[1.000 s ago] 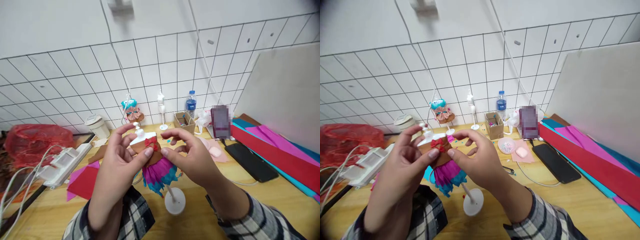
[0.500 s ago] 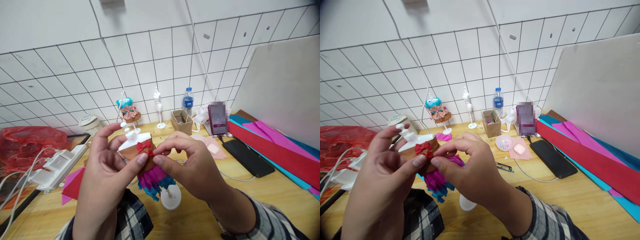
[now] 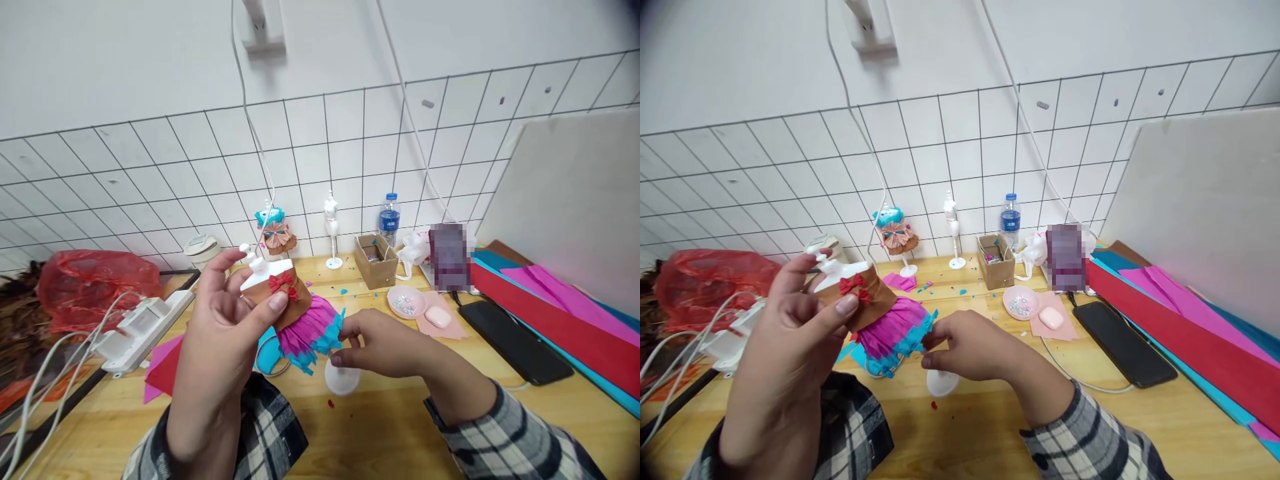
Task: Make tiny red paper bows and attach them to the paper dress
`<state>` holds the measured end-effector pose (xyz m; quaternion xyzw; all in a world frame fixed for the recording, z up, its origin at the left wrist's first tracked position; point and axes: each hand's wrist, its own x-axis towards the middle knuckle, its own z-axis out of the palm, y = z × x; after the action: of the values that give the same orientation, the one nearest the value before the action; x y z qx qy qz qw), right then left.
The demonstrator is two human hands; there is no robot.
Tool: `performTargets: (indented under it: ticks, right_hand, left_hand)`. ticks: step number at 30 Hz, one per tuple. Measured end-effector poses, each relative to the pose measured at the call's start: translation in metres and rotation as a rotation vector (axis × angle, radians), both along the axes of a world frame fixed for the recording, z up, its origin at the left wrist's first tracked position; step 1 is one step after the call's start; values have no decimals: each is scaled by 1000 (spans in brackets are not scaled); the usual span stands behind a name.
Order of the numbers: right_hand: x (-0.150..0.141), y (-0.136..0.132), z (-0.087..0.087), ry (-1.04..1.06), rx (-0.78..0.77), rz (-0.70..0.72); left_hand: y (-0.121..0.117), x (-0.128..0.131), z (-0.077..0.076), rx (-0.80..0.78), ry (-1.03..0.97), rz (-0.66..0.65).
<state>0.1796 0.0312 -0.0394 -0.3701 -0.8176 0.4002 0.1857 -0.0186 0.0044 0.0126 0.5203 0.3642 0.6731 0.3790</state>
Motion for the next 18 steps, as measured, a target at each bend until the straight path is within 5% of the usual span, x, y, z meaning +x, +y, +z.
performTargets:
  ticks: [3, 6, 12, 15, 18]
  right_hand:
    - [-15, -3, -5, 95, -69, 60]
    - [-27, -6, -16, 162, 21, 54]
    - [-26, 13, -42, 49, 284, -252]
    - [-15, 35, -56, 1, 309, -517]
    - [-3, 56, -71, -21, 303, -632]
  left_hand:
    - [1, -1, -1, -2, 12, -30]
    - [1, -1, -1, -8, 41, -34]
    - [6, -8, -8, -37, 263, -135]
    - [5, -14, -34, -14, 446, 14]
    - [2, -24, -80, 7, 670, 186]
